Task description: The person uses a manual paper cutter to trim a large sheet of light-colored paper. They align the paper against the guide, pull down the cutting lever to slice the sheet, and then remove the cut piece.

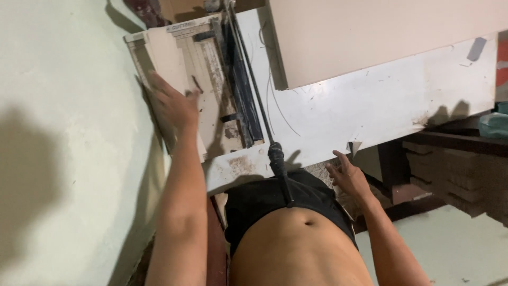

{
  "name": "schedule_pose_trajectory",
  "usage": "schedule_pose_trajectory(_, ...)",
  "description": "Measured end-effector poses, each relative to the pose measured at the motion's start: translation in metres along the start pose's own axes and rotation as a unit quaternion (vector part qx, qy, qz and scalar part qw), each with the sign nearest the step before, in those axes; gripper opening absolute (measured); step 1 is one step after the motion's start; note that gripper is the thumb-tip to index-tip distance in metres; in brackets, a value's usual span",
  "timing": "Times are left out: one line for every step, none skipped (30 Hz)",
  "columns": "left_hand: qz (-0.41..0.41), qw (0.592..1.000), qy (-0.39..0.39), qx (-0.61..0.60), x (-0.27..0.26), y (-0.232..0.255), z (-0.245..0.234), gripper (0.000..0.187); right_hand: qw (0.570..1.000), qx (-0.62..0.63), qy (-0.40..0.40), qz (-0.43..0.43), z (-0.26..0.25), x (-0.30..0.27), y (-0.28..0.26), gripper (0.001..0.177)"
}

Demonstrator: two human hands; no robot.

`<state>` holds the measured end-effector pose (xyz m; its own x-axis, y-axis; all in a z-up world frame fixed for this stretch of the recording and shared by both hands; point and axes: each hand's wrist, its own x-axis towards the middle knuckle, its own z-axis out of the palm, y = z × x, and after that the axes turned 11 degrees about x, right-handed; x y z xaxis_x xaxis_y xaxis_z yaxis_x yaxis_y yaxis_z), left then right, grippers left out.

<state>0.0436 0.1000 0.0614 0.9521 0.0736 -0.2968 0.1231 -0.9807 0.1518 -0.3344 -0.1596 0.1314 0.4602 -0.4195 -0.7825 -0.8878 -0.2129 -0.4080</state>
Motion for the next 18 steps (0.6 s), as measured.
schedule_pose_trajectory(0.003,1.000,-0.021,0.013,-0.019,0.004,-0.017,0.113,1.000,0.018,0.004,0.015,0.002,0.004,0.007,0.072)
schedule_pose_trajectory(0.006,0.999,-0.041,0.026,-0.037,0.008,-0.034,0.114,0.999,0.035,0.008,0.029,0.004,0.009,0.014,0.074)
schedule_pose_trajectory(0.006,0.999,-0.039,0.027,-0.051,-0.001,-0.031,0.114,0.999,0.036,0.007,0.028,0.007,0.006,0.020,0.074)
schedule_pose_trajectory(0.000,0.996,-0.071,0.051,-0.064,-0.009,-0.027,0.116,0.998,0.046,0.012,0.041,0.010,0.003,0.027,0.074)
schedule_pose_trajectory(-0.005,0.992,-0.103,0.075,-0.077,-0.018,-0.023,0.119,0.997,0.057,0.017,0.054,0.013,0.001,0.034,0.075)
schedule_pose_trajectory(-0.004,0.992,-0.101,0.075,-0.075,-0.027,-0.009,0.119,0.997,0.059,0.016,0.052,0.015,-0.009,0.024,0.075)
schedule_pose_trajectory(0.011,0.991,-0.096,0.091,-0.075,-0.038,0.004,0.111,0.994,0.084,0.012,0.068,0.018,-0.021,0.015,0.075)
schedule_pose_trajectory(0.027,0.990,-0.091,0.106,-0.076,-0.049,0.018,0.103,0.990,0.109,0.007,0.084,0.020,-0.033,0.006,0.075)
schedule_pose_trajectory(0.028,0.990,-0.090,0.108,-0.075,-0.054,0.024,0.103,0.990,0.112,0.006,0.084,0.026,-0.026,0.020,0.075)
schedule_pose_trajectory(0.038,0.989,-0.090,0.111,-0.074,-0.058,0.031,0.104,0.994,0.085,0.001,0.072,0.031,-0.020,0.034,0.075)
schedule_pose_trajectory(0.049,0.988,-0.088,0.114,-0.069,-0.059,0.036,0.105,0.997,0.060,-0.002,0.057,0.035,-0.010,0.047,0.074)
schedule_pose_trajectory(0.052,0.988,-0.084,0.115,-0.067,-0.061,0.035,0.105,0.996,0.064,0.000,0.055,0.035,-0.006,0.040,0.074)
schedule_pose_trajectory(0.044,0.989,-0.097,0.106,-0.066,-0.060,0.036,0.104,0.997,0.062,0.005,0.046,0.034,-0.004,0.035,0.074)
schedule_pose_trajectory(0.036,0.989,-0.110,0.097,-0.065,-0.059,0.037,0.102,0.997,0.059,0.010,0.038,0.031,0.000,0.030,0.073)
schedule_pose_trajectory(0.040,0.988,-0.110,0.097,-0.064,-0.051,0.031,0.102,0.997,0.061,0.012,0.040,0.028,0.006,0.022,0.073)
schedule_pose_trajectory(0.051,0.991,-0.085,0.093,-0.063,-0.043,0.025,0.110,0.993,0.113,0.016,0.029,0.024,0.014,0.014,0.071)
schedule_pose_trajectory(0.061,0.993,-0.059,0.088,-0.062,-0.033,0.018,0.120,0.986,0.163,0.018,0.016,0.018,0.024,0.005,0.069)
schedule_pose_trajectory(0.062,0.992,-0.058,0.088,-0.063,0.003,0.002,0.120,0.986,0.164,0.019,0.016,0.009,0.034,-0.012,0.069)
